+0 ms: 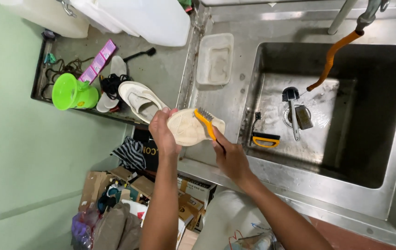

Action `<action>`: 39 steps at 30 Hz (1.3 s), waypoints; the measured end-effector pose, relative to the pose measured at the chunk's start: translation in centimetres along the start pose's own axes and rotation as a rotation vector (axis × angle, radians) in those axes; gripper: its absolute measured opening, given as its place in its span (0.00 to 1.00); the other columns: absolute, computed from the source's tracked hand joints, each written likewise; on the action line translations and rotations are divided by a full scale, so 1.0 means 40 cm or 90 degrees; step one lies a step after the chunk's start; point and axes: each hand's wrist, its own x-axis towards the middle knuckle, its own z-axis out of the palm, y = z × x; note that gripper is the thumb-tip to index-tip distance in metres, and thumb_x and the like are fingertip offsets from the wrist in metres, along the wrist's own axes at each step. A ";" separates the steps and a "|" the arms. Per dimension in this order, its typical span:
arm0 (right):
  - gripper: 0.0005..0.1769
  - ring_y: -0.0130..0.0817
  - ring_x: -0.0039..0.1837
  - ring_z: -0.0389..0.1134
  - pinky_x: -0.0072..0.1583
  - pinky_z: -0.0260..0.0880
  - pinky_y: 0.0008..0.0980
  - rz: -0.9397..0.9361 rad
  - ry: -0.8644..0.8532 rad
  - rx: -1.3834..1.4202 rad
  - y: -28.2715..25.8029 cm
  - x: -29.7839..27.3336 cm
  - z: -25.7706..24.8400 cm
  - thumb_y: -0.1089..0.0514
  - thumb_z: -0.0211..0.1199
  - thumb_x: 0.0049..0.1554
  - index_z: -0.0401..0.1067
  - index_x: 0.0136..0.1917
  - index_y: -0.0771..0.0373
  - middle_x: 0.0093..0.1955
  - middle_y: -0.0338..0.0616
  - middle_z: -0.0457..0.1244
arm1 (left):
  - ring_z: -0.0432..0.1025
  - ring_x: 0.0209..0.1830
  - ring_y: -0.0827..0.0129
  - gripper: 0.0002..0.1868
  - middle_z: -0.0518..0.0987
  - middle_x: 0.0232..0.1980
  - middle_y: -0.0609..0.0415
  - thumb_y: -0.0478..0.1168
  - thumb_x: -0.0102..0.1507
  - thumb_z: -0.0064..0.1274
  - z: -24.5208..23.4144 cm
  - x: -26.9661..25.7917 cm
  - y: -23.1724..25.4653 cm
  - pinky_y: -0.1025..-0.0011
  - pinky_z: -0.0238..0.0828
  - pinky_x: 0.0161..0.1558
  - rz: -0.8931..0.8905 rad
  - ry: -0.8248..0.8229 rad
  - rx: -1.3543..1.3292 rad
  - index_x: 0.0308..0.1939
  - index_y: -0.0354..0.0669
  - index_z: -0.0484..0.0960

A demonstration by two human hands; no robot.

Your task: The person scrubs the sole of a white shoe with a toothbrush and then uses a larger yellow brush to clean the same sole. The shoe is held over a stainless steel sink while the person works.

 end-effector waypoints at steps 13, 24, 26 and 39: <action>0.31 0.64 0.37 0.75 0.40 0.74 0.53 -0.015 -0.010 0.086 -0.023 -0.009 0.016 0.55 0.58 0.63 0.69 0.80 0.47 0.32 0.57 0.72 | 0.81 0.23 0.69 0.17 0.83 0.27 0.51 0.41 0.68 0.60 0.033 0.027 0.022 0.71 0.86 0.34 -0.036 -0.008 -0.003 0.24 0.46 0.76; 0.28 0.47 0.30 0.73 0.38 0.70 0.37 -0.053 0.054 0.082 -0.029 0.026 -0.040 0.52 0.57 0.67 0.71 0.79 0.52 0.27 0.53 0.69 | 0.80 0.22 0.70 0.18 0.84 0.27 0.49 0.42 0.67 0.59 0.042 -0.009 0.028 0.72 0.84 0.32 -0.032 0.010 -0.001 0.23 0.44 0.77; 0.28 0.47 0.29 0.73 0.38 0.71 0.38 -0.037 0.030 0.091 -0.023 0.003 -0.017 0.54 0.57 0.67 0.70 0.79 0.49 0.26 0.51 0.68 | 0.80 0.22 0.69 0.18 0.84 0.27 0.49 0.42 0.67 0.59 0.038 0.002 0.019 0.72 0.85 0.32 -0.034 0.008 0.001 0.22 0.44 0.77; 0.29 0.55 0.31 0.73 0.38 0.69 0.46 0.037 -0.072 0.057 -0.064 -0.012 -0.031 0.51 0.55 0.67 0.67 0.81 0.41 0.28 0.56 0.70 | 0.80 0.21 0.68 0.19 0.84 0.28 0.48 0.42 0.68 0.57 0.049 0.008 0.023 0.71 0.84 0.30 -0.026 0.015 0.024 0.22 0.44 0.76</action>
